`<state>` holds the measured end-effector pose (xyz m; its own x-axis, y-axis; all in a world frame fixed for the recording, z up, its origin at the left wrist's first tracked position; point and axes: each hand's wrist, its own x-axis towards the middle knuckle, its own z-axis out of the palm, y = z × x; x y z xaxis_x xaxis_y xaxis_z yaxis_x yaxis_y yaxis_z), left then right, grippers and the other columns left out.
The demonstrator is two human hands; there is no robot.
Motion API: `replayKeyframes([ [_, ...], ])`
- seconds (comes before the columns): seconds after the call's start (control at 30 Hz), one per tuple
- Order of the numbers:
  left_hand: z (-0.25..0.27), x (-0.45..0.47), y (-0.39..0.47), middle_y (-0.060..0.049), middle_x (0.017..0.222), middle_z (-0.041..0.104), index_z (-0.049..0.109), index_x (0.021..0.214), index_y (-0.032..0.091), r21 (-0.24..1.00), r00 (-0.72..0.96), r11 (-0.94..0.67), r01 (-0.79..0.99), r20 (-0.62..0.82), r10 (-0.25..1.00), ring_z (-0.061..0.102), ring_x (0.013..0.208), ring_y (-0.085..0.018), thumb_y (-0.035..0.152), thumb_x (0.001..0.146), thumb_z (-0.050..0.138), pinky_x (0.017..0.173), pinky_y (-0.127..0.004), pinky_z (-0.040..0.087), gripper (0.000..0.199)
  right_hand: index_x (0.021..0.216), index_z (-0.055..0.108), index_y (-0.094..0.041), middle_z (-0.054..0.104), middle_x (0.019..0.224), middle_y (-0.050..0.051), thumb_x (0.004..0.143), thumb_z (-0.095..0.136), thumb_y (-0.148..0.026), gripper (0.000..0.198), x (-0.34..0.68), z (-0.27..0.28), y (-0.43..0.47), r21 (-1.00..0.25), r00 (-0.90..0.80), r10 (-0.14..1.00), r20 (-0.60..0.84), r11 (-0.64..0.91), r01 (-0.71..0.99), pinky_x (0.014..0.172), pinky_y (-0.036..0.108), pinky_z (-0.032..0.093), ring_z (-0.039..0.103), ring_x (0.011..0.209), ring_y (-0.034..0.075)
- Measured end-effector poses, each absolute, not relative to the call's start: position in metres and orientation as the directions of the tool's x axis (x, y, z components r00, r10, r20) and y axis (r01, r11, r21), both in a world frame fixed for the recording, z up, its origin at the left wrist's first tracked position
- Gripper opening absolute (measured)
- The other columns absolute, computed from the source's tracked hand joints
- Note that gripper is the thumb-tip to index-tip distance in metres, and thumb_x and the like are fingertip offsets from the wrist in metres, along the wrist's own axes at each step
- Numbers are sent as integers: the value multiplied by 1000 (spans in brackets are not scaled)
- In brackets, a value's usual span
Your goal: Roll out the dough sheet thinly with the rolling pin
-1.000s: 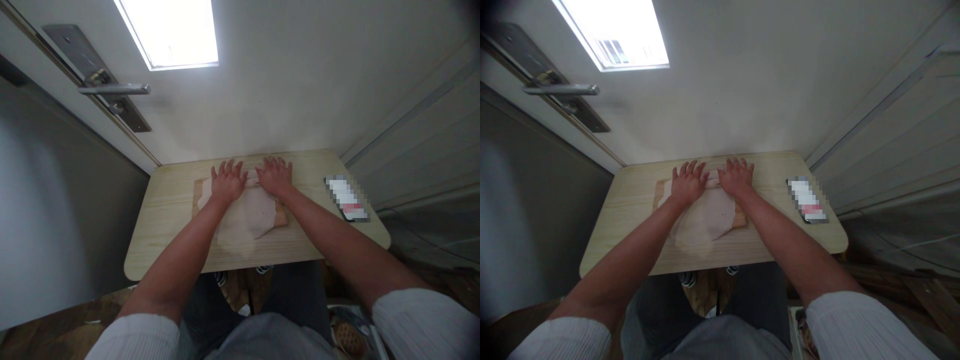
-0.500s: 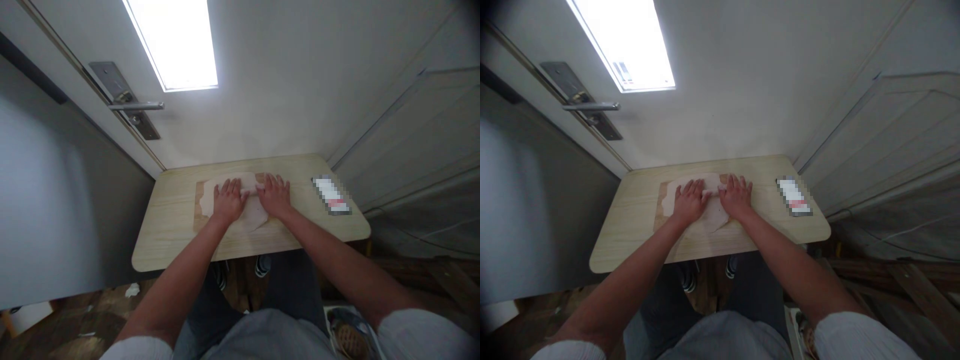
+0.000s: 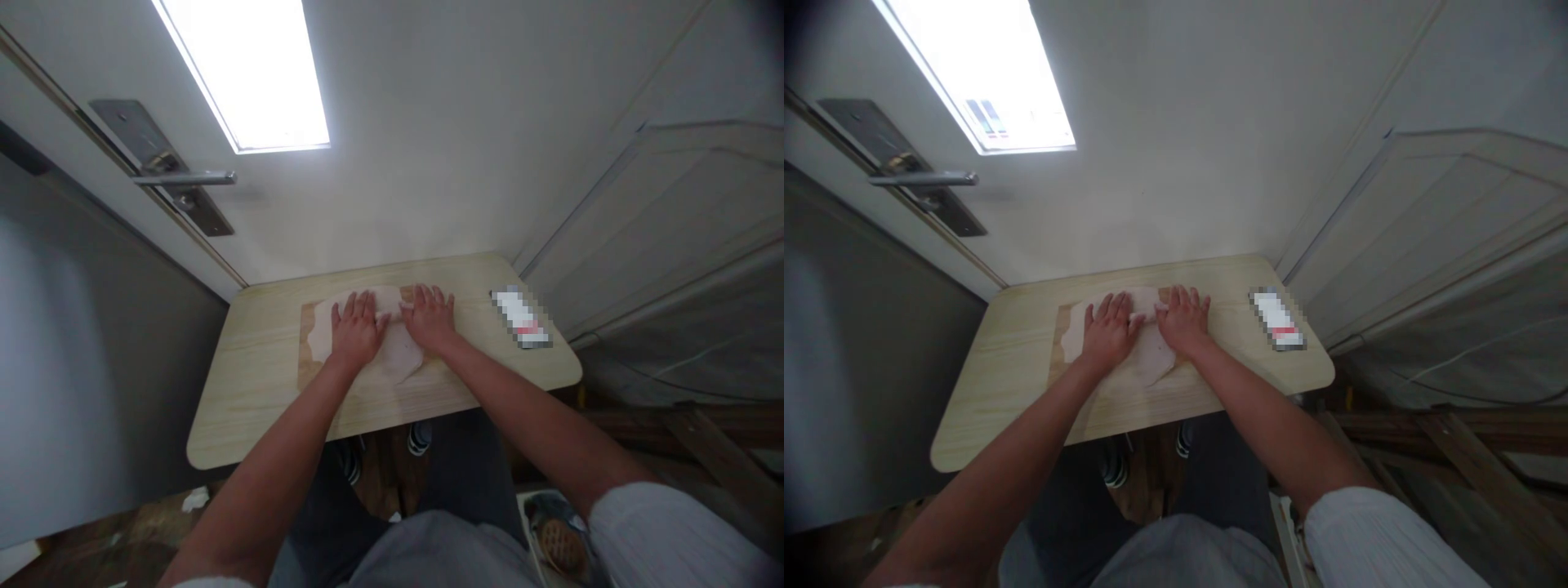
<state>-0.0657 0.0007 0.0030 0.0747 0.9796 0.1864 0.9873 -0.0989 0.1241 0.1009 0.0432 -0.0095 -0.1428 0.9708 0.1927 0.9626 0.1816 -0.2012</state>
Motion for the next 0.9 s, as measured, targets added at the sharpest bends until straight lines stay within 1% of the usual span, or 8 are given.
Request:
replayKeyframes([
  [0.1,4,-69,13,-6,161,35,35,154,24,121,68,-92,988,184,981,23,151,-28,54,101,17,121,-57,15,64,149,42,-15,42,154,14,101,25,-50,61,97,-8,56,-194,-148,971,189,184,964,115,64,16,32,142,36],
  [0.27,3,-75,35,-5,161,35,37,153,27,128,69,-92,987,173,982,26,149,-30,56,101,15,120,-60,17,63,147,45,-13,44,153,16,101,24,-50,63,91,-5,81,-188,-164,970,182,198,962,115,65,16,32,141,37],
  [0.53,1,-82,65,-6,158,40,41,150,29,131,61,-84,988,169,984,31,147,-31,57,101,14,118,-63,21,63,142,51,-15,51,147,16,100,28,-51,60,82,-7,111,-154,-181,968,172,208,966,112,66,20,38,137,38],
  [0.77,2,-78,44,-4,160,37,40,150,33,147,73,-100,984,175,982,29,148,-31,56,101,17,118,-61,20,59,144,49,-13,48,150,16,102,26,-48,59,88,-7,89,-157,-182,965,188,212,965,113,64,18,36,139,36],
  [0.9,4,-71,17,-3,161,36,40,150,32,155,73,-103,983,190,979,26,149,-29,56,101,20,119,-57,20,59,144,48,-14,45,152,16,102,27,-48,58,95,-8,59,-159,-192,956,220,230,960,113,62,20,37,138,36],
])
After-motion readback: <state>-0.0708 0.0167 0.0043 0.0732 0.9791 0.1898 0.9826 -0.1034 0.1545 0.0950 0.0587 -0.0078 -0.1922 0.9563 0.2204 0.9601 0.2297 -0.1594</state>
